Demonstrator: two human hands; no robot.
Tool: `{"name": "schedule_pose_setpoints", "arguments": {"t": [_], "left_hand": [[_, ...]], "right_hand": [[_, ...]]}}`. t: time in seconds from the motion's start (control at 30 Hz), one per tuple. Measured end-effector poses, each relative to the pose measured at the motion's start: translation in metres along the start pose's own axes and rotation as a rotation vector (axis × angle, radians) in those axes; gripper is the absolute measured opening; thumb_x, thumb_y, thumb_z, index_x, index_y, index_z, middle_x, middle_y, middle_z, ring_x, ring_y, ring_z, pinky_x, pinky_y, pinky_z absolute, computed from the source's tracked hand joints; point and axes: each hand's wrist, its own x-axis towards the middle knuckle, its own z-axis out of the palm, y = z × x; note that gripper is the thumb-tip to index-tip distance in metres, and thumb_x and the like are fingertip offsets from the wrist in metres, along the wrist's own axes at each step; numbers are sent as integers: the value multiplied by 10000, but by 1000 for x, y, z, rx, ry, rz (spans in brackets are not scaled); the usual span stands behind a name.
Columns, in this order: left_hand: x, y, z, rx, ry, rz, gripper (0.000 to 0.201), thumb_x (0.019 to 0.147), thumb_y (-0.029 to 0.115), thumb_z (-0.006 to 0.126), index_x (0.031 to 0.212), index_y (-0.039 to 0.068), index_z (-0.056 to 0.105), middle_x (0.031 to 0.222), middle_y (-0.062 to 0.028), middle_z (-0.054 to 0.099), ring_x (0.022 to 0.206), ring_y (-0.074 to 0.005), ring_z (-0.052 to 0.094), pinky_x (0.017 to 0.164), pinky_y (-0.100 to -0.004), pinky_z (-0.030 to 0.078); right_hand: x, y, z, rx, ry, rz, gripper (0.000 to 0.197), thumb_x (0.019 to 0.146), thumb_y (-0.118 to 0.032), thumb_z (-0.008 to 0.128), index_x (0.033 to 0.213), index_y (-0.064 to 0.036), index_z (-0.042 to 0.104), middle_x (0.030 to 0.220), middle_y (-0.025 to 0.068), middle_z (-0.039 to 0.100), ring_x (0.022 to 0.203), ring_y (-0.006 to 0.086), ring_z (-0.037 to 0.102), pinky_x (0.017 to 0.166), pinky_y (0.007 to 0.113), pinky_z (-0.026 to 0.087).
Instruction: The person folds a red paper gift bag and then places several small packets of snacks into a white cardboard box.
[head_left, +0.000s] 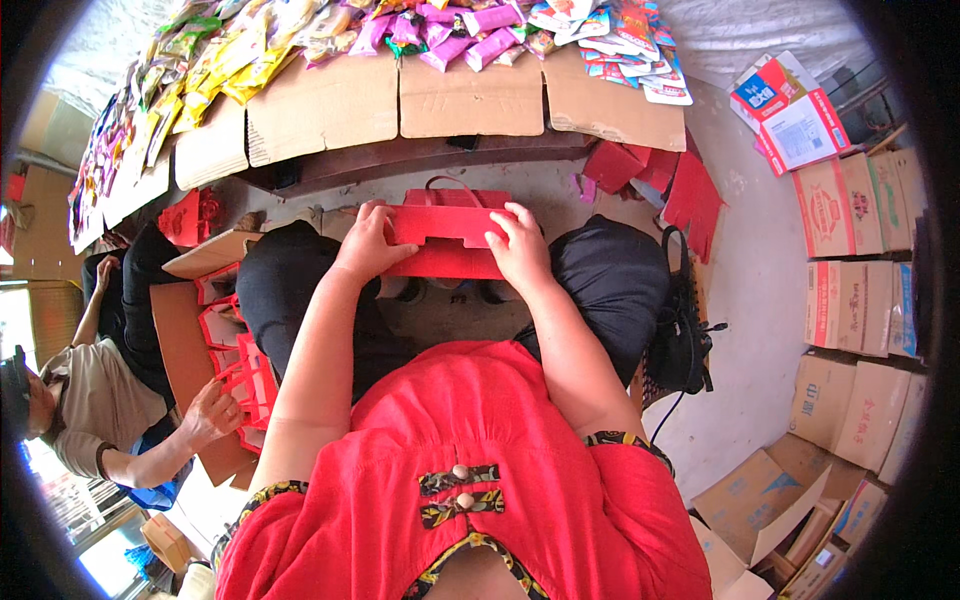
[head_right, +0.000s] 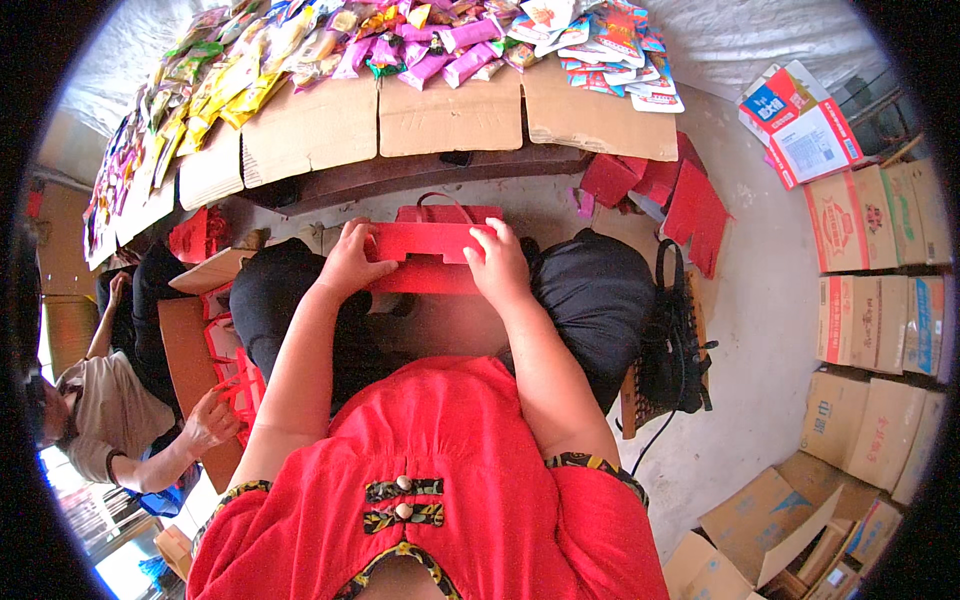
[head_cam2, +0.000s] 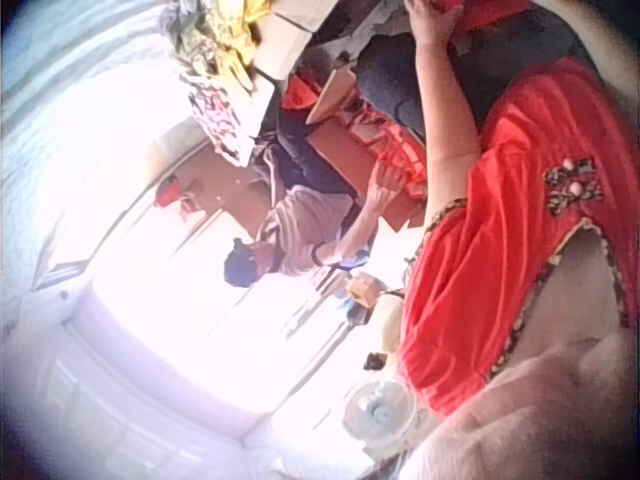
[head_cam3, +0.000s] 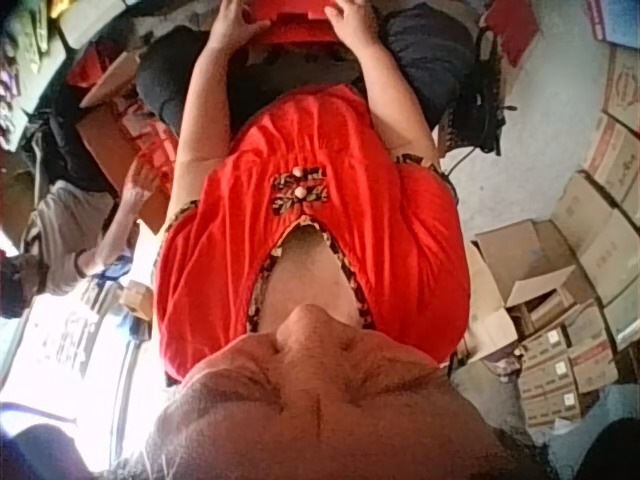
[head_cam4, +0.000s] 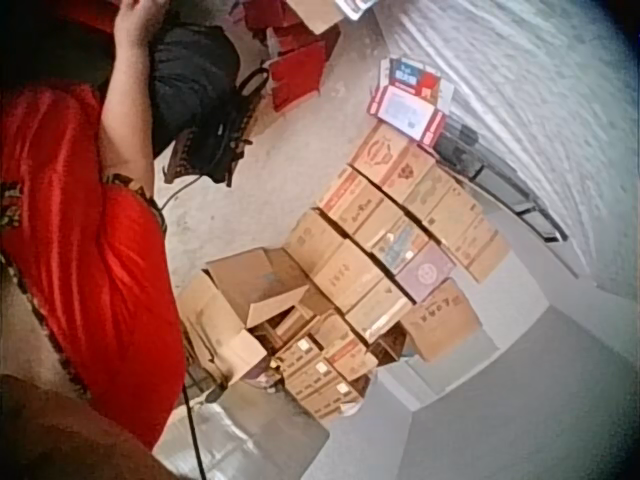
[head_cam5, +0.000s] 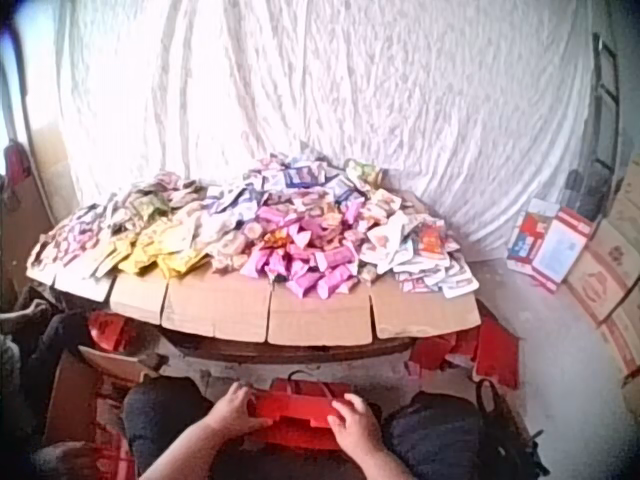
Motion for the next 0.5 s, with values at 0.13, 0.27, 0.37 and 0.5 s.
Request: {"name": "schedule_pose_setpoints", "arguments": {"t": [0.13, 0.27, 0.37, 0.5], "left_hand": [[-1, 0, 2, 56, 0, 36, 670, 724, 315, 844, 1270, 68, 544, 1412, -211, 458, 1199, -412, 572, 982, -470, 515], [1, 10, 0, 127, -51, -45, 689, 739, 236, 838, 1317, 54, 510, 1410, -212, 463, 1168, -428, 587, 951, -471, 530], [3, 17, -1, 167, -79, -77, 700, 754, 191, 820, 1352, 65, 480, 1403, -211, 465, 1159, -435, 588, 948, -480, 533], [4, 19, 3, 214, -75, -77, 696, 755, 154, 816, 1359, 71, 480, 1391, -209, 463, 1148, -426, 598, 945, -479, 534]], "right_hand": [[-1, -15, -9, -79, -58, 67, 451, 844, -239, 762, 1237, -46, 656, 1362, 174, 553, 1216, 378, 565, 1037, 453, 467], [0, -16, -12, -156, -86, 81, 518, 801, -216, 799, 1266, -61, 633, 1364, 149, 551, 1227, 362, 552, 1031, 439, 470], [1, -16, -15, -262, -87, 17, 576, 754, -187, 826, 1283, -84, 624, 1358, 127, 550, 1238, 354, 524, 1032, 448, 460], [1, -17, -13, -334, -54, -40, 628, 719, -170, 840, 1298, -103, 606, 1345, 117, 545, 1247, 359, 494, 1040, 479, 440]]}}
